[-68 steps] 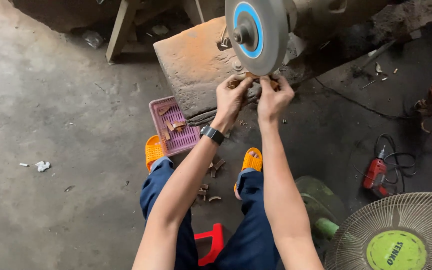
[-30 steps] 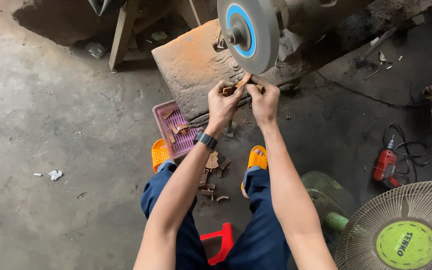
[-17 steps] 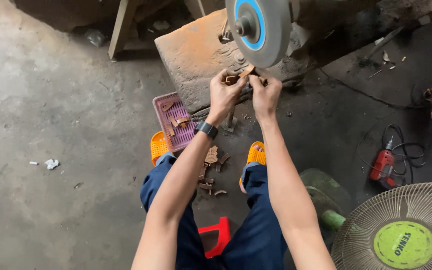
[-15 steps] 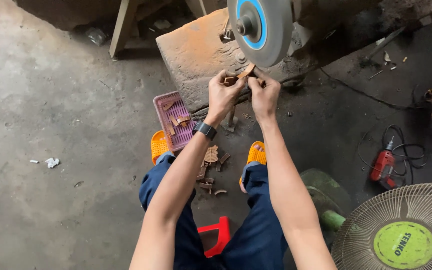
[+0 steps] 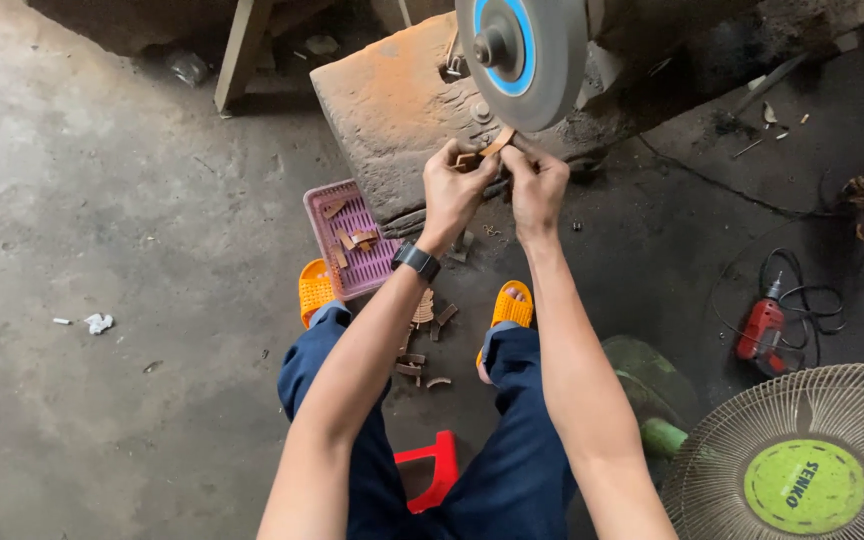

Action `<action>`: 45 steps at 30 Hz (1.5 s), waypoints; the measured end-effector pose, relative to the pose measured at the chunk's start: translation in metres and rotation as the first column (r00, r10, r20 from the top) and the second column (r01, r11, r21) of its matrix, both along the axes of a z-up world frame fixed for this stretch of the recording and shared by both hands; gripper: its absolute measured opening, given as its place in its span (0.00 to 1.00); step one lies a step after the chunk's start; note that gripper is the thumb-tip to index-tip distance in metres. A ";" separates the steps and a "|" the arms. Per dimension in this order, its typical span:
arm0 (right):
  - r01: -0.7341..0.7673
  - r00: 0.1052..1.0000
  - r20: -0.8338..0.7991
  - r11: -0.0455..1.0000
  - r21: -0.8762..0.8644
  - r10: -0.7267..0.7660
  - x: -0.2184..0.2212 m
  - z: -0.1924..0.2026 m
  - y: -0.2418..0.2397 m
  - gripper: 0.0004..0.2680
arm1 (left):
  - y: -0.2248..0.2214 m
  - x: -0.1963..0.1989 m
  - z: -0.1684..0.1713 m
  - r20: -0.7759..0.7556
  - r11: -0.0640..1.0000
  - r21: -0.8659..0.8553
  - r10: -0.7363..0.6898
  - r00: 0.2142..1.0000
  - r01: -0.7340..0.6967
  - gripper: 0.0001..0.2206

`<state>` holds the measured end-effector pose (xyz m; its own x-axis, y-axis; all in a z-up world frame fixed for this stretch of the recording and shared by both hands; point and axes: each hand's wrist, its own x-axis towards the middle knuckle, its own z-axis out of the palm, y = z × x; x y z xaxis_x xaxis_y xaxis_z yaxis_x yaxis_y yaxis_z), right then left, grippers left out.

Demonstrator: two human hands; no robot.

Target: Grinding and smoothing the edges of small metal parts using a bench grinder.

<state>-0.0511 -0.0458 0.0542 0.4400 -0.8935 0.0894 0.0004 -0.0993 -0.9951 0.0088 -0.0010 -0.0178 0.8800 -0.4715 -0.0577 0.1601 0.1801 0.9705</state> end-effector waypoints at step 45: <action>0.116 0.974 0.160 0.962 0.249 -0.159 0.010 -0.044 -0.030 0.06 | -0.011 0.000 0.020 -0.129 0.983 -0.184 0.000 0.992 -0.023 0.04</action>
<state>-0.0407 -0.0758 0.0102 0.3080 -0.9490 -0.0667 0.1815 0.1275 -0.9751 0.0086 -0.0124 0.0019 0.8764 -0.4744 -0.0829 0.2774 0.3565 0.8922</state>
